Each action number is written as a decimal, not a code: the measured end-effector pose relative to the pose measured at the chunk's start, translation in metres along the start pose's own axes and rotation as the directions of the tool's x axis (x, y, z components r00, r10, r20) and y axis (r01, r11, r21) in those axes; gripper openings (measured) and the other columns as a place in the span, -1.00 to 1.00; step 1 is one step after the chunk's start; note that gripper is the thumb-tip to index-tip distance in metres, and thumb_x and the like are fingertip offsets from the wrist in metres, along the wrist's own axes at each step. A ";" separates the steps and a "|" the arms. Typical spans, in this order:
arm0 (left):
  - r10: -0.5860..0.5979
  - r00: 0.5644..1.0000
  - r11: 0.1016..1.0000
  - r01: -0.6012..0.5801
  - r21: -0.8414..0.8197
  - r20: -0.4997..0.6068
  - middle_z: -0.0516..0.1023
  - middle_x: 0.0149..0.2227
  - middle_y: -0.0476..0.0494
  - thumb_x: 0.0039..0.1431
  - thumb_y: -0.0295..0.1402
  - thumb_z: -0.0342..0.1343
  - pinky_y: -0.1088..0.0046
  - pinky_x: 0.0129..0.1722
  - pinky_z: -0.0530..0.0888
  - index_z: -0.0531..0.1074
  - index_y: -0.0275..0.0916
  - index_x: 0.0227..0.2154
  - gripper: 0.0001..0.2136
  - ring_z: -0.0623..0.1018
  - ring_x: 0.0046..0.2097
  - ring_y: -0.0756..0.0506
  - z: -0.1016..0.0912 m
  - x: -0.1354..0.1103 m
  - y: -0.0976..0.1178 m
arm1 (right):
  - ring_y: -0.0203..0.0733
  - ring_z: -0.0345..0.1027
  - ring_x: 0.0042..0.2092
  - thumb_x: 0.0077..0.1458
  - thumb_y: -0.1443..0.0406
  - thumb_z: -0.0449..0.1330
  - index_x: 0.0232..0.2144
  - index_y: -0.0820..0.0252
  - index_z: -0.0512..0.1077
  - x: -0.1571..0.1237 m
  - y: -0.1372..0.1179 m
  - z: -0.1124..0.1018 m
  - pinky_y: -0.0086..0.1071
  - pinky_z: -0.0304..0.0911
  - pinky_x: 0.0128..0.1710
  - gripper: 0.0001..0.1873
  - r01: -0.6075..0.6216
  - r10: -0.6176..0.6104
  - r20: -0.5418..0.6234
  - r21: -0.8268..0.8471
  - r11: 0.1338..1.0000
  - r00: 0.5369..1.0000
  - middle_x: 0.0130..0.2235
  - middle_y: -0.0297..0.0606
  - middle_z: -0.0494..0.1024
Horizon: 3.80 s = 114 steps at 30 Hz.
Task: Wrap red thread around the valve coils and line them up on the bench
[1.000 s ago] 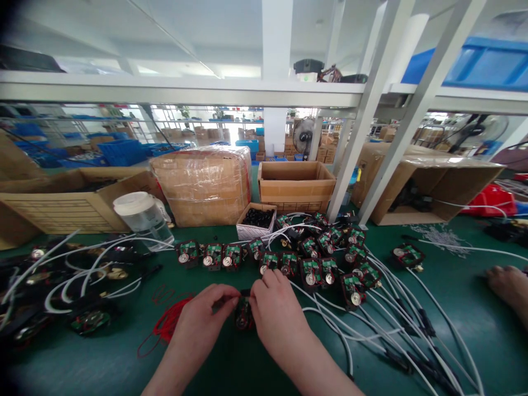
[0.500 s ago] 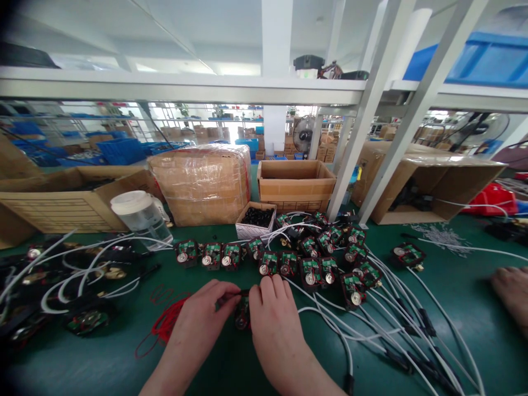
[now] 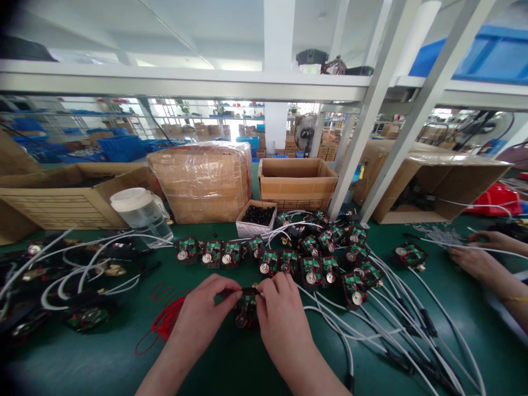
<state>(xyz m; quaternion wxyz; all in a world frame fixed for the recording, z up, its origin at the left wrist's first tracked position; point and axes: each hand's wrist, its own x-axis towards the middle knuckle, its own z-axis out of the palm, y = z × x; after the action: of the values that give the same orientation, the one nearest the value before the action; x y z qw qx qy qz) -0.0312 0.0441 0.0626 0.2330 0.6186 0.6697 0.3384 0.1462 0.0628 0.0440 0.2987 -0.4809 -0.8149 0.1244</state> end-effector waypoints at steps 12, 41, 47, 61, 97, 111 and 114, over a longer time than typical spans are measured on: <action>-0.033 0.999 0.999 0.033 -0.007 0.011 0.56 -0.29 -0.02 0.17 -0.36 0.11 0.37 -0.15 0.42 0.57 -0.13 -0.38 -0.87 0.56 -0.21 -0.10 0.000 -0.001 -0.002 | -0.08 0.30 -0.17 0.18 0.55 0.16 -0.23 0.17 0.39 0.003 0.006 0.002 -0.21 0.25 -0.16 -0.79 -0.064 0.054 0.053 0.215 0.974 0.997 -0.22 -0.26 0.37; 0.003 1.000 0.997 -0.005 -0.077 -0.019 0.59 -0.30 -0.04 0.16 -0.35 0.11 0.37 -0.17 0.47 0.60 -0.11 -0.37 -0.85 0.58 -0.22 -0.10 0.006 -0.002 -0.009 | -0.20 0.35 -0.26 0.18 0.44 0.13 -0.30 0.17 0.44 0.010 0.013 0.006 -0.35 0.26 -0.24 -0.88 -0.136 0.101 0.102 0.429 0.893 0.990 -0.27 -0.30 0.41; 0.001 1.000 0.997 -0.002 -0.079 -0.013 0.60 -0.28 -0.06 0.18 -0.33 0.09 0.35 -0.16 0.47 0.61 -0.12 -0.34 -0.83 0.58 -0.21 -0.11 0.004 -0.003 -0.008 | -0.17 0.37 -0.23 0.27 0.38 0.08 -0.29 0.15 0.46 0.011 0.016 0.003 -0.35 0.26 -0.23 -0.84 -0.154 0.107 0.125 0.468 0.870 0.986 -0.26 -0.29 0.44; -0.057 0.997 0.982 0.065 -0.176 0.049 0.60 -0.28 -0.05 0.14 -0.30 0.15 0.35 -0.16 0.46 0.59 -0.12 -0.35 -0.88 0.58 -0.20 -0.13 0.003 0.000 -0.012 | -0.21 0.32 -0.30 0.20 0.42 0.15 -0.34 0.14 0.44 0.012 0.015 0.010 -0.39 0.22 -0.30 -0.89 -0.176 0.129 0.131 0.466 0.867 0.983 -0.32 -0.35 0.42; -0.068 0.970 0.841 0.182 -0.510 0.233 0.65 -0.03 -0.10 0.03 -0.44 0.15 0.25 0.05 0.54 0.44 -0.12 0.07 -0.53 0.67 -0.10 -0.13 0.009 -0.029 -0.025 | -0.18 0.40 -0.23 0.05 0.54 0.10 0.17 0.02 0.32 -0.027 0.025 0.019 -0.35 0.36 -0.20 -0.35 -0.165 0.094 0.177 0.451 0.877 0.980 -0.24 -0.32 0.44; -0.049 0.986 0.819 0.133 -0.558 0.162 0.64 -0.03 -0.15 0.03 -0.46 0.14 0.23 0.06 0.54 0.39 -0.16 0.11 -0.49 0.66 -0.06 -0.15 0.024 -0.039 -0.029 | -0.14 0.40 -0.19 0.00 0.53 0.12 0.23 0.04 0.27 -0.036 0.021 0.023 -0.29 0.37 -0.12 -0.26 -0.184 0.125 0.159 0.442 0.878 0.979 -0.19 -0.29 0.46; -0.041 0.988 0.826 0.117 -0.551 0.149 0.64 -0.03 -0.14 0.02 -0.46 0.16 0.26 0.04 0.55 0.38 -0.16 0.12 -0.48 0.66 -0.06 -0.14 0.028 -0.041 -0.032 | -0.14 0.40 -0.18 -0.03 0.52 0.13 0.24 0.03 0.27 -0.036 0.021 0.022 -0.28 0.38 -0.12 -0.24 -0.185 0.122 0.164 0.460 0.869 0.979 -0.15 -0.28 0.48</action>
<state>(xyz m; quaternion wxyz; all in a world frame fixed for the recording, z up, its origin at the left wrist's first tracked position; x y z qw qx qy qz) -0.0274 0.0084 0.0161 0.4607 0.5161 0.5499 0.4680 0.1606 0.0448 0.0026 0.3426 -0.4478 -0.7367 0.3734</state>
